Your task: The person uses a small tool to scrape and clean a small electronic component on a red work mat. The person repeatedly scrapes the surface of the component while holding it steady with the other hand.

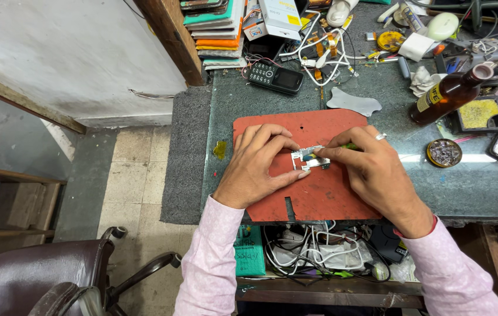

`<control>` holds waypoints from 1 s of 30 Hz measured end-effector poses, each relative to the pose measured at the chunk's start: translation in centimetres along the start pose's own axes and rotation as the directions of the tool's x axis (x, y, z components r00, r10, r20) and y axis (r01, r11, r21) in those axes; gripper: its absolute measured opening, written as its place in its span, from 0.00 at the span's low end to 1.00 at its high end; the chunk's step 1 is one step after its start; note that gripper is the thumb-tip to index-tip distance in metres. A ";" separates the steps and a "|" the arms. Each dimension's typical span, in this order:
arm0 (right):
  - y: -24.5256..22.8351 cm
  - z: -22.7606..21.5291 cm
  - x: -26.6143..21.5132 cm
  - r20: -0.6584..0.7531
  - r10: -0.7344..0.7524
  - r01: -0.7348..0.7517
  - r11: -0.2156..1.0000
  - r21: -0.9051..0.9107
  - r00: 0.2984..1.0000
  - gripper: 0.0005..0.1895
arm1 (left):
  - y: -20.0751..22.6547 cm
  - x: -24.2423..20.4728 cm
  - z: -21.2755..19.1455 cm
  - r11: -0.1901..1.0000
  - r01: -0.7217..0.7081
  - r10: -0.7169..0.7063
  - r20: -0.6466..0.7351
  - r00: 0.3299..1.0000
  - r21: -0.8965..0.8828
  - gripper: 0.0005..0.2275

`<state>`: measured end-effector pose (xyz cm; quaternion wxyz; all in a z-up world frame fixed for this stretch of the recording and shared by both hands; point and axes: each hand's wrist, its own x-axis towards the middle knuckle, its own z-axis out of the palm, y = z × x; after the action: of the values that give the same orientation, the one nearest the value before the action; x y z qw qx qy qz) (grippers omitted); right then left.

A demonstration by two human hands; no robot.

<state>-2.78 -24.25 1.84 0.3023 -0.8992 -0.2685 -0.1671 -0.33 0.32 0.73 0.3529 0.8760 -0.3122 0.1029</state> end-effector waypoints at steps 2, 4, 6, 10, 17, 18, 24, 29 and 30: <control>-0.1 0.1 -0.1 0.002 0.012 -0.012 1.000 -0.018 1.000 0.23 | 0.0 0.0 0.0 1.000 0.000 0.000 -0.002 1.000 -0.001 0.19; -0.1 0.1 -0.1 0.014 0.011 -0.011 0.999 -0.035 1.000 0.25 | 0.0 0.0 0.0 1.000 0.001 -0.001 -0.003 1.000 0.000 0.19; -0.2 0.1 -0.1 0.036 0.001 0.001 0.999 -0.052 0.999 0.28 | 0.0 0.0 0.0 1.000 0.004 -0.004 0.000 1.000 0.002 0.19; -0.3 0.2 0.1 0.022 -0.047 0.049 0.997 -0.066 0.999 0.28 | 0.0 0.0 0.0 1.000 0.009 -0.009 0.000 1.000 0.005 0.19; -0.3 0.3 0.2 0.050 -0.113 0.116 0.990 -0.080 0.992 0.26 | -0.1 -0.1 0.0 1.000 -0.004 0.004 0.001 1.000 0.004 0.20; -0.3 0.3 0.2 0.058 -0.123 0.128 0.987 -0.095 0.991 0.25 | -0.1 0.0 0.1 1.000 -0.003 0.003 0.001 1.000 0.005 0.20; -0.5 0.5 0.3 0.054 -0.124 0.130 0.983 -0.128 0.991 0.28 | -0.1 -0.1 0.1 1.000 0.006 -0.006 -0.001 1.000 0.011 0.20; -0.5 0.2 0.3 0.052 -0.131 0.136 0.982 -0.130 0.990 0.30 | -0.1 -0.1 0.1 1.000 -0.013 0.013 -0.008 1.000 0.015 0.19; -0.3 0.0 0.3 0.053 -0.131 0.137 0.983 -0.125 0.990 0.31 | -0.2 -0.1 0.1 1.000 -0.014 0.014 -0.011 1.000 0.012 0.19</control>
<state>-2.70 -23.89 2.14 0.2258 -0.9003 -0.3237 -0.1838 -0.27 0.40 0.57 0.3488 0.8752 -0.3159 0.1120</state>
